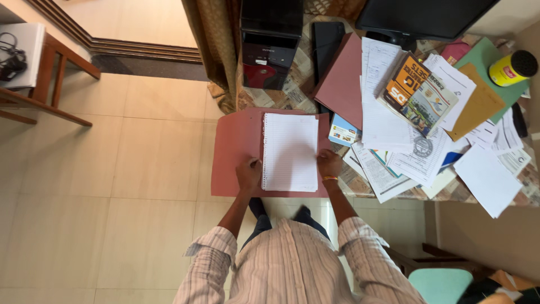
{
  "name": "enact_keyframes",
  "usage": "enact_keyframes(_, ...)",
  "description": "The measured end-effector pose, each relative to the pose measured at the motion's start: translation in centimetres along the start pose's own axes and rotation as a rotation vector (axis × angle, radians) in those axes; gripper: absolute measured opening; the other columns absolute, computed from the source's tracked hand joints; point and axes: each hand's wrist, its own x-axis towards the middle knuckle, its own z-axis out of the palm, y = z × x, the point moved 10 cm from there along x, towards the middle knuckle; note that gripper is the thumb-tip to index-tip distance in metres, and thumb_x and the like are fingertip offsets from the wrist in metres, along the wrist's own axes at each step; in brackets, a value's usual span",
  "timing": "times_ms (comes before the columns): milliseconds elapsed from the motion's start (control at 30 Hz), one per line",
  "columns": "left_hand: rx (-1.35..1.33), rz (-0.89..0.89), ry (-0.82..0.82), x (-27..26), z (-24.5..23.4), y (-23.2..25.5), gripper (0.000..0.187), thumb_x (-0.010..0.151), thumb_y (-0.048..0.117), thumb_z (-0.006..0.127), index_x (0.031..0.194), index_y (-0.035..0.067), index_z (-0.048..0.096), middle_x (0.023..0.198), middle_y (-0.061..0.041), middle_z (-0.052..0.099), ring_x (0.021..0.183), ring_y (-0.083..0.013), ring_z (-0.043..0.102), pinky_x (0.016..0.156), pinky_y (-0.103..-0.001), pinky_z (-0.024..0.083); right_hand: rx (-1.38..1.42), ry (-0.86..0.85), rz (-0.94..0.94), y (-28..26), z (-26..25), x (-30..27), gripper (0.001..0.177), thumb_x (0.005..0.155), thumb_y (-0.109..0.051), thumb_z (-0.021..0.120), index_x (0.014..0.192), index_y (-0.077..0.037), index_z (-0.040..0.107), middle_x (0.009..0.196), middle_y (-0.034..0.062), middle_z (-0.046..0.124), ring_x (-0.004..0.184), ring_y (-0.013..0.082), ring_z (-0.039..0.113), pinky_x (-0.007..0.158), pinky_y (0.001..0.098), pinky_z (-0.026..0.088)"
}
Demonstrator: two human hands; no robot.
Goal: The person sorts through a pile of papers and notebooks on a cluttered desk, picking up individual sheets, flipping them over, and placing them into a separate stack on a small red table. The person handles various documents, including printed sheets and lined notebook pages, moving them one by one.
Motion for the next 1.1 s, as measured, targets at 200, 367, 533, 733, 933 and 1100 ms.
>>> enact_keyframes(200,-1.121,-0.46,-0.218,-0.5,3.4,0.2,0.04,0.097,0.02,0.065,0.122,-0.011,0.062,0.11,-0.024,0.073,0.098,-0.0335,0.076,0.09,-0.044,0.064,1.009,-0.148,0.505,0.7,-1.6,-0.5,0.026,0.093,-0.014,0.062,0.111,0.001,0.074,0.105,0.0161,0.076,0.092,0.0284,0.074,0.082,0.0397,0.061)
enact_keyframes(367,-1.561,-0.445,-0.305,-1.3,3.2,7.3,0.05,0.103,0.029,0.055,0.137,-0.007,0.052,0.134,-0.03,0.061,0.124,-0.0368,0.063,0.11,-0.049,0.052,1.482,-0.201,0.599,-2.3,-6.6,-0.4,0.044,0.103,-0.026,0.045,0.132,0.003,0.059,0.131,0.0197,0.068,0.119,0.033,0.069,0.102,0.043,0.056)
enact_keyframes(533,-1.726,-0.33,-0.453,-3.1,3.5,16.1,0.058,0.103,0.036,0.053,0.144,-0.005,0.045,0.147,-0.034,0.05,0.136,-0.0431,0.053,0.117,-0.053,0.045,1.705,-0.161,0.475,-2.4,-14.3,-0.1,0.047,0.102,-0.031,0.049,0.13,0.006,0.058,0.135,0.0232,0.064,0.127,0.0417,0.061,0.108,0.0512,0.051)
enact_keyframes(733,-1.764,-0.193,-0.606,-7.6,5.4,25.1,0.064,0.105,0.039,0.052,0.151,-0.004,0.04,0.153,-0.034,0.044,0.143,-0.0437,0.047,0.122,-0.052,0.04,1.839,-0.138,0.319,-0.1,-23.6,-1.2,0.056,0.101,-0.039,0.053,0.135,0.004,0.057,0.143,0.0254,0.06,0.138,0.0414,0.055,0.119,0.051,0.044)
enact_keyframes(933,-1.72,-0.168,-0.675,-12.8,10.2,30.3,0.062,0.107,0.038,0.049,0.152,-0.003,0.04,0.156,-0.033,0.042,0.146,-0.0417,0.044,0.124,-0.051,0.038,1.873,-0.061,0.207,4.8,-32.2,-2.1,0.059,0.101,-0.042,0.053,0.138,0.005,0.056,0.147,0.0283,0.055,0.14,0.0437,0.052,0.121,0.0527,0.041)
enact_keyframes(1100,-1.636,-0.165,-0.748,-18.3,15.9,32.9,0.06,0.108,0.039,0.046,0.151,-0.002,0.042,0.156,-0.031,0.043,0.146,-0.041,0.044,0.124,-0.051,0.038,1.894,-0.032,0.166,9.4,-37.1,-3.7,0.061,0.101,-0.042,0.052,0.142,0.004,0.053,0.15,0.0281,0.053,0.141,0.0436,0.051,0.121,0.0524,0.04)
